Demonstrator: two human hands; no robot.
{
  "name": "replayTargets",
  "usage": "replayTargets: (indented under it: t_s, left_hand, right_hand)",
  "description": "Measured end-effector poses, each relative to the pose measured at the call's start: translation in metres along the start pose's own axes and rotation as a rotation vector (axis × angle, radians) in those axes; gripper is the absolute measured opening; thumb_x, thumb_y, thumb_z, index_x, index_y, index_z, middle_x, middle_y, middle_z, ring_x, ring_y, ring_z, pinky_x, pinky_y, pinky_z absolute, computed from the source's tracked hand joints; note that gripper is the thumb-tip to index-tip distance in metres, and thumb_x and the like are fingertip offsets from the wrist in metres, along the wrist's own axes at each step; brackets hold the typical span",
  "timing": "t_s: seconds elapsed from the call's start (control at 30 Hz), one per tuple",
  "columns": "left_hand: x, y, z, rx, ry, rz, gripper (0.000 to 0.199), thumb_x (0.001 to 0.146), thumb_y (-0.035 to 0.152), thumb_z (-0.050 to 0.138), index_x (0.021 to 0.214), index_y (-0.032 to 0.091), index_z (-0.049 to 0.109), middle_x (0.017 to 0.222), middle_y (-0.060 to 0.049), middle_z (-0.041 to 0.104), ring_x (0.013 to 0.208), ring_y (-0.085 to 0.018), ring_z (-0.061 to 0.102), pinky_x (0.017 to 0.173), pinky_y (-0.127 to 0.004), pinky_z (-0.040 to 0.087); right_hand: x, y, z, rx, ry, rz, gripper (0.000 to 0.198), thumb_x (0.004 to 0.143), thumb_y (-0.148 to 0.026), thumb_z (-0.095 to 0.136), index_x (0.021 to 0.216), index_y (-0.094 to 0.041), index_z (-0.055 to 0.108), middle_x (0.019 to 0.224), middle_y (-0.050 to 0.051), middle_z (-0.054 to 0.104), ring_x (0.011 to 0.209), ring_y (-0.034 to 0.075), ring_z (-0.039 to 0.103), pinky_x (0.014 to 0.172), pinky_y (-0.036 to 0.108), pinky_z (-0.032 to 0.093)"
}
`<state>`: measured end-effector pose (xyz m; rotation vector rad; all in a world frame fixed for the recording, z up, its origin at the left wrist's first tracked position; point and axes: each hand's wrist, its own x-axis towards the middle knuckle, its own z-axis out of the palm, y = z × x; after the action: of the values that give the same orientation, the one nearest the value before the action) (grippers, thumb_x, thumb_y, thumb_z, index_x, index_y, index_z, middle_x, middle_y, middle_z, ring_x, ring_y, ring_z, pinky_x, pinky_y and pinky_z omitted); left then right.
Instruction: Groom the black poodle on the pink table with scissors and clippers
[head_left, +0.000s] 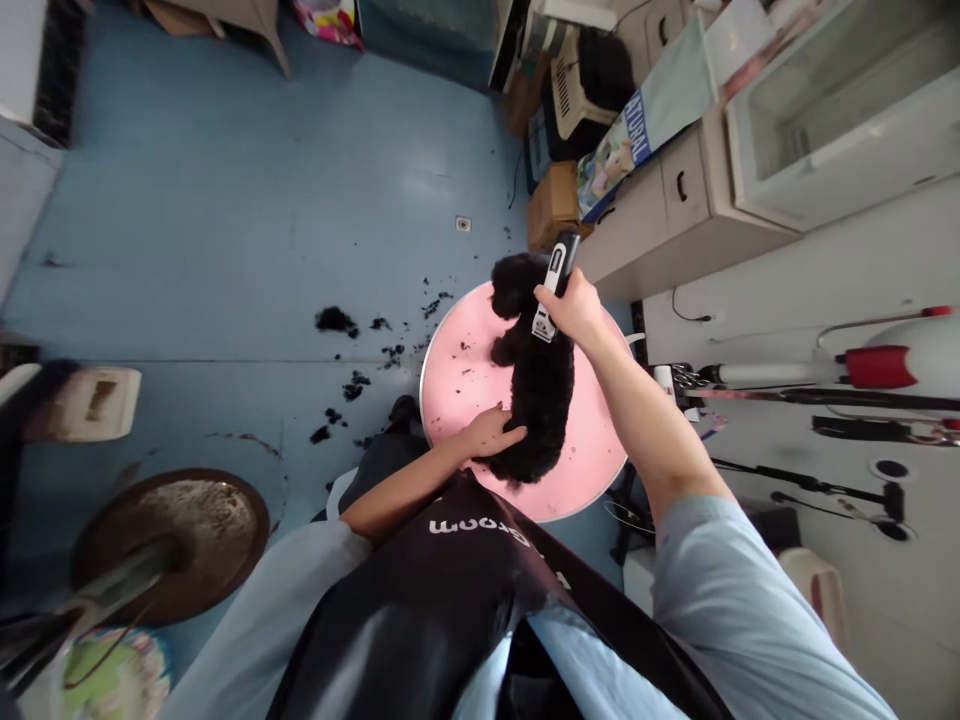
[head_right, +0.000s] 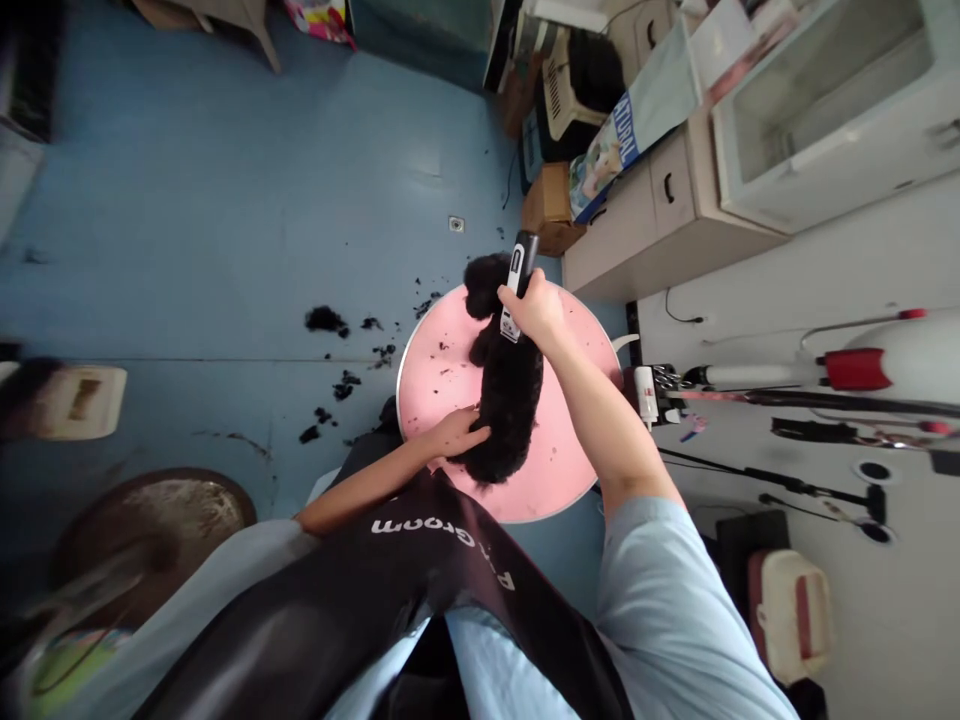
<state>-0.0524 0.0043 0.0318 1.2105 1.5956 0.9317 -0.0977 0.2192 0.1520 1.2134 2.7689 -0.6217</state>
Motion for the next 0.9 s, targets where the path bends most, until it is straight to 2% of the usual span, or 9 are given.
replayTargets:
  t_s: [0.03, 0.17, 0.33, 0.43, 0.5, 0.63, 0.77, 0.8, 0.9]
  left_hand:
    - [0.0, -0.001, 0.001, -0.031, -0.008, -0.015, 0.046, 0.087, 0.054, 0.037, 0.071, 0.015, 0.055, 0.072, -0.009, 0.061, 0.066, -0.019, 0.055, 0.064, -0.03, 0.041]
    - [0.0, -0.005, 0.005, -0.092, -0.009, -0.036, 0.047, 0.086, 0.056, 0.039, 0.074, 0.015, 0.059, 0.073, -0.008, 0.064, 0.065, -0.018, 0.056, 0.061, -0.028, 0.04]
    - [0.002, -0.007, 0.008, -0.155, 0.008, -0.088, 0.047, 0.082, 0.059, 0.044, 0.084, 0.016, 0.063, 0.079, -0.009, 0.066, 0.065, -0.019, 0.057, 0.058, -0.028, 0.038]
    - [0.003, -0.006, 0.011, -0.153, 0.003, -0.096, 0.047, 0.079, 0.062, 0.049, 0.083, 0.018, 0.063, 0.081, -0.009, 0.066, 0.064, -0.019, 0.057, 0.057, -0.028, 0.037]
    - [0.004, -0.005, 0.013, -0.133, -0.002, -0.091, 0.046, 0.078, 0.061, 0.051, 0.081, 0.017, 0.063, 0.081, -0.01, 0.066, 0.064, -0.019, 0.057, 0.056, -0.028, 0.036]
    - [0.005, -0.006, 0.019, -0.138, -0.013, -0.086, 0.048, 0.079, 0.062, 0.049, 0.083, 0.016, 0.063, 0.082, -0.01, 0.067, 0.066, -0.02, 0.058, 0.056, -0.028, 0.038]
    - [0.005, -0.008, 0.022, -0.2, 0.021, -0.043, 0.046, 0.08, 0.059, 0.049, 0.085, 0.015, 0.063, 0.084, -0.01, 0.068, 0.069, -0.02, 0.06, 0.061, -0.029, 0.041]
    - [0.005, -0.008, 0.022, -0.219, 0.033, -0.021, 0.045, 0.081, 0.058, 0.05, 0.086, 0.015, 0.063, 0.084, -0.009, 0.068, 0.07, -0.02, 0.06, 0.062, -0.029, 0.041]
    - [0.004, -0.008, 0.021, -0.26, 0.025, -0.008, 0.044, 0.081, 0.056, 0.05, 0.084, 0.014, 0.063, 0.078, -0.007, 0.067, 0.066, -0.018, 0.059, 0.059, -0.027, 0.04]
  right_hand:
    - [-0.002, -0.007, 0.004, -0.059, -0.005, 0.014, 0.042, 0.078, -0.047, 0.057, 0.101, -0.013, 0.051, 0.095, 0.016, 0.064, 0.095, 0.031, 0.061, 0.084, 0.045, 0.049]
    - [-0.001, -0.028, 0.023, -0.222, -0.199, -0.061, 0.045, 0.075, -0.046, 0.063, 0.101, -0.011, 0.052, 0.094, 0.018, 0.065, 0.097, 0.033, 0.062, 0.083, 0.043, 0.049]
    - [0.008, -0.039, 0.053, -0.384, -0.11, -0.018, 0.049, 0.078, -0.041, 0.061, 0.112, -0.006, 0.05, 0.101, 0.023, 0.064, 0.1, 0.035, 0.062, 0.085, 0.046, 0.048]
    - [0.001, -0.041, 0.069, -0.481, -0.373, -0.05, 0.049, 0.071, -0.037, 0.069, 0.106, -0.006, 0.055, 0.1, 0.025, 0.064, 0.098, 0.036, 0.063, 0.083, 0.045, 0.05]
    - [-0.006, -0.042, 0.073, -0.493, -0.456, -0.095, 0.049, 0.071, -0.039, 0.07, 0.105, -0.007, 0.056, 0.099, 0.025, 0.065, 0.095, 0.036, 0.064, 0.082, 0.045, 0.05]
    - [-0.021, -0.041, 0.068, -0.528, -0.253, -0.094, 0.049, 0.08, -0.041, 0.06, 0.113, -0.006, 0.05, 0.098, 0.024, 0.065, 0.095, 0.035, 0.064, 0.083, 0.047, 0.049]
    - [-0.046, -0.04, 0.06, -0.562, -0.459, -0.183, 0.043, 0.077, -0.038, 0.062, 0.107, -0.009, 0.052, 0.095, 0.023, 0.066, 0.09, 0.035, 0.066, 0.079, 0.043, 0.05]
    - [-0.052, -0.04, 0.057, -0.56, -0.461, -0.2, 0.043, 0.078, -0.039, 0.061, 0.108, -0.009, 0.052, 0.094, 0.022, 0.067, 0.088, 0.034, 0.066, 0.078, 0.042, 0.05]
    - [-0.064, -0.039, 0.046, -0.552, -0.27, -0.174, 0.043, 0.085, -0.043, 0.051, 0.113, -0.01, 0.048, 0.093, 0.021, 0.066, 0.086, 0.034, 0.066, 0.075, 0.042, 0.05]
